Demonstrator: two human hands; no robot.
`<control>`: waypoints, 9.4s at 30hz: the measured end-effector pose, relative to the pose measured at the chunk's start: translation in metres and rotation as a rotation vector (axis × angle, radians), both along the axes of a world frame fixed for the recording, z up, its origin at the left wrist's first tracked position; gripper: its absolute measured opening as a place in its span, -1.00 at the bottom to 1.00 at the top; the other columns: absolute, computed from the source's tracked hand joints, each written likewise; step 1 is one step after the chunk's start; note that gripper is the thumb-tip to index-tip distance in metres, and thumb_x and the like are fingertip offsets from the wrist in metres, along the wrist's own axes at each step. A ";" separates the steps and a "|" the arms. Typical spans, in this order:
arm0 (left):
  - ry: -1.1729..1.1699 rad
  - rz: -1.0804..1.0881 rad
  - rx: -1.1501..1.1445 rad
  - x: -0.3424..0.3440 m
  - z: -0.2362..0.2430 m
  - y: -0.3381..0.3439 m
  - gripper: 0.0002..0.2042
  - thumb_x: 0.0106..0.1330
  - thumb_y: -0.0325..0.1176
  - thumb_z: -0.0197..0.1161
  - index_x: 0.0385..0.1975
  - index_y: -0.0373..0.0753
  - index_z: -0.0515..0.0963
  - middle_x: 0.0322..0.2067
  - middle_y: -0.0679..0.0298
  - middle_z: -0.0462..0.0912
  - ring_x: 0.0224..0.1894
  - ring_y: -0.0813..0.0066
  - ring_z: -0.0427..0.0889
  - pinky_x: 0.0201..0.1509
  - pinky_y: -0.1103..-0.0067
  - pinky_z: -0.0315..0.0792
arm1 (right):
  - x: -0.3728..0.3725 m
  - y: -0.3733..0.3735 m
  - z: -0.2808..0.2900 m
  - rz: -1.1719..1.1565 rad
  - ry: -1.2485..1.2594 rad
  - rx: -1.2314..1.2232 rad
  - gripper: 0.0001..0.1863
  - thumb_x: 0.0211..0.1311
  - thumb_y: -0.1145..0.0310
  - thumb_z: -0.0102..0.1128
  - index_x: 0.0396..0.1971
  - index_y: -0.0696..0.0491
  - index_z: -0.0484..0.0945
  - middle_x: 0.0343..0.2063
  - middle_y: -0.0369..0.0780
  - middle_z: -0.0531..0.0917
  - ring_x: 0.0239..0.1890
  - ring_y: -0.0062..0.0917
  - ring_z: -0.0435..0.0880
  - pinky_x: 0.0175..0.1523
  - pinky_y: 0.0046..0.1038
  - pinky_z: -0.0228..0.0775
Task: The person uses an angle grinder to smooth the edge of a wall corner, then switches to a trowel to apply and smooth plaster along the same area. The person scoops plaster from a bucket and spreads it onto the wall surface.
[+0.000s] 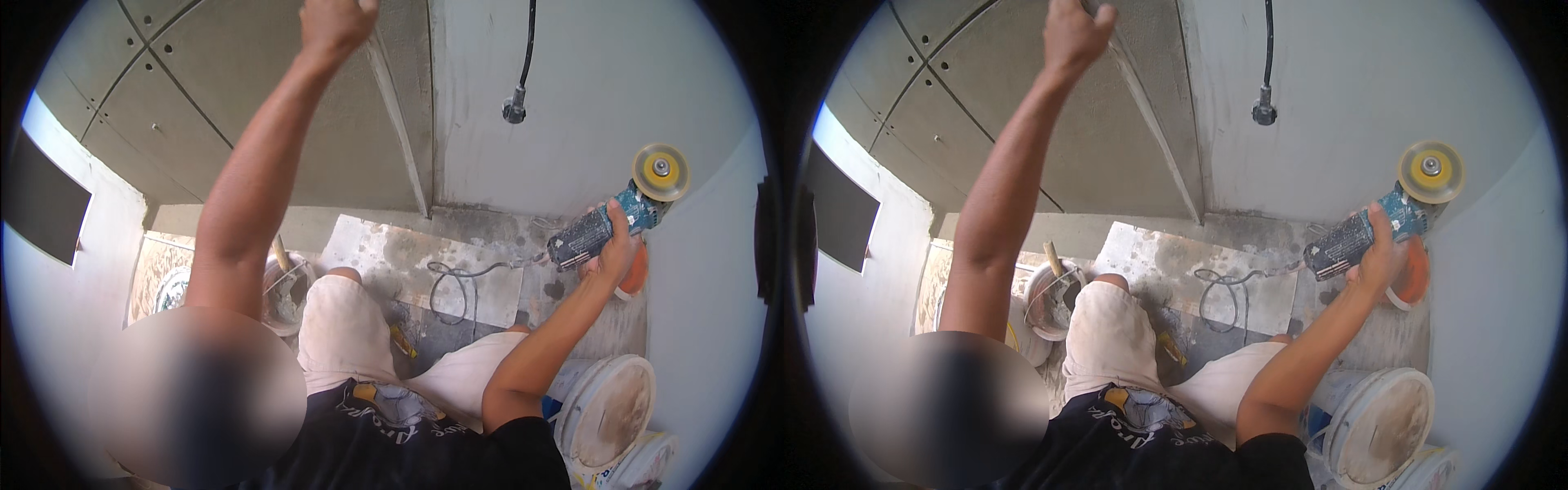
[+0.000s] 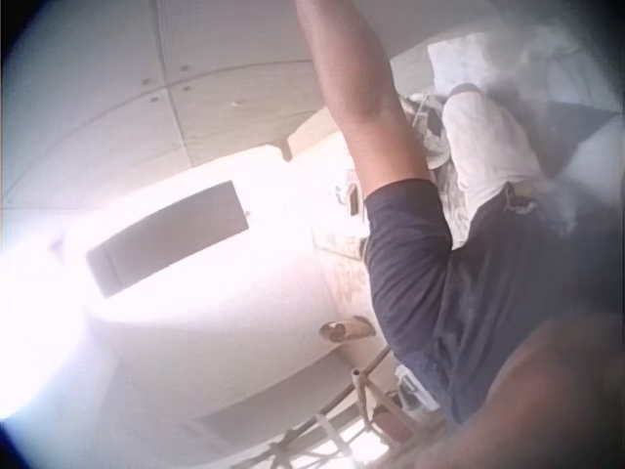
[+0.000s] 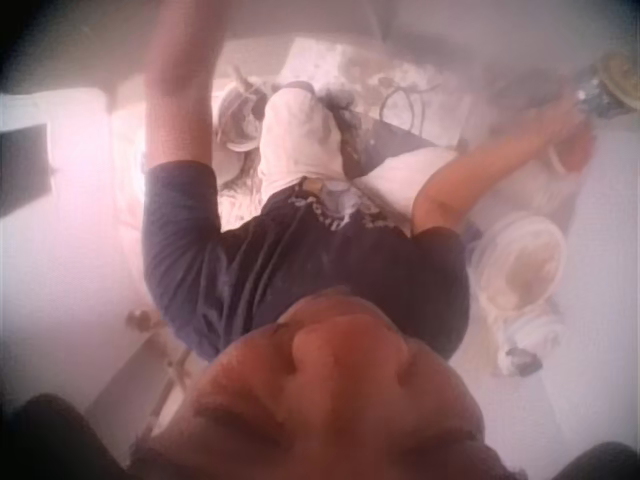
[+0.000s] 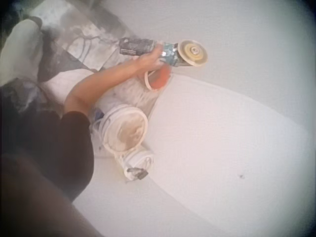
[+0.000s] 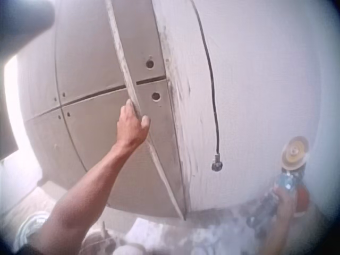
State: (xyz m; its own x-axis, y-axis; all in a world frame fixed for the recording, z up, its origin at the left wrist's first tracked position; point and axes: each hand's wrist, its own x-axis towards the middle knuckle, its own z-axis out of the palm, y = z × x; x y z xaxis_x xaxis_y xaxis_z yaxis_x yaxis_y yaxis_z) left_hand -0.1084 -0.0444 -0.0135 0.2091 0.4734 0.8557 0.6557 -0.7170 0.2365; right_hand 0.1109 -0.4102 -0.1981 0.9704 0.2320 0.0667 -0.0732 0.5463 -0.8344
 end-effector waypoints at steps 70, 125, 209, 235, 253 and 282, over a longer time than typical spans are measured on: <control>0.246 -0.960 -1.259 0.062 -0.274 -0.278 -0.59 0.31 -0.02 0.38 -0.16 -0.30 0.75 -0.35 0.17 0.77 -0.27 0.41 0.66 -0.11 0.35 0.56 | 0.013 0.001 -0.021 0.140 0.050 0.003 -0.64 -0.01 0.45 0.36 -0.17 0.13 0.50 -0.46 -0.22 0.59 -0.60 -0.37 0.66 -0.52 -0.32 0.59; 0.890 -0.804 -1.571 -0.045 -0.275 -0.197 -0.10 0.19 0.20 0.47 0.33 -0.42 0.39 0.08 -0.11 0.64 0.16 0.12 0.64 0.23 0.35 0.51 | 0.172 -0.059 -0.296 0.132 -0.086 -1.426 0.07 -0.21 0.04 0.62 0.29 0.32 0.34 0.20 0.18 0.55 0.26 0.00 0.56 0.32 -0.18 0.43; 0.563 -1.045 -1.121 -0.141 -0.186 -0.280 -0.76 0.27 -0.46 0.30 -0.07 -0.29 0.58 -0.11 0.03 0.67 -0.06 0.09 0.70 0.03 0.31 0.56 | -0.373 0.242 -0.084 2.108 -1.332 -0.424 -0.53 0.33 0.05 0.30 -0.17 0.23 0.71 -0.19 0.11 0.72 -0.09 0.02 0.69 0.05 -0.15 0.52; 0.331 0.856 -0.923 -0.589 -0.074 -0.199 -0.59 0.55 -0.30 0.12 0.26 -0.44 0.44 0.15 -0.03 0.61 0.23 0.22 0.56 0.33 0.34 0.40 | 0.000 0.198 0.082 1.264 -1.192 -0.836 -0.65 0.42 0.19 0.28 -0.05 0.18 0.71 -0.21 -0.21 0.75 -0.19 -0.56 0.69 -0.02 -0.48 0.54; -0.707 -0.782 -1.337 -0.193 -0.146 -0.139 -0.41 0.13 -0.51 0.47 0.21 -0.49 0.47 0.05 0.12 0.64 0.04 0.36 0.65 0.16 0.40 0.52 | -0.151 0.201 -0.070 2.353 0.430 0.428 -0.51 0.37 0.47 0.20 0.23 0.38 0.46 0.16 -0.02 0.64 0.22 -0.32 0.63 0.34 -0.27 0.45; 1.518 0.418 -1.416 -0.242 -0.304 -0.155 -0.44 0.26 0.15 0.27 0.00 -0.22 0.73 0.02 0.17 0.76 0.05 0.27 0.76 -0.02 0.38 0.66 | 0.050 0.290 0.052 0.998 -1.495 0.763 -0.48 0.36 0.15 0.31 0.03 0.35 0.56 -0.08 0.20 0.69 -0.13 -0.12 0.77 -0.06 -0.24 0.72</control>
State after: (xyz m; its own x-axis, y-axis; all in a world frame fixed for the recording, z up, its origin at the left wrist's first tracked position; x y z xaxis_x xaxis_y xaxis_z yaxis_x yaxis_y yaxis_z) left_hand -0.3507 -0.1992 -0.3180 -0.0392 0.6796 -0.7325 0.8454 -0.3682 -0.3869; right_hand 0.1606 -0.1198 -0.1458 -0.3931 0.1016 0.9139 -0.1075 0.9820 -0.1554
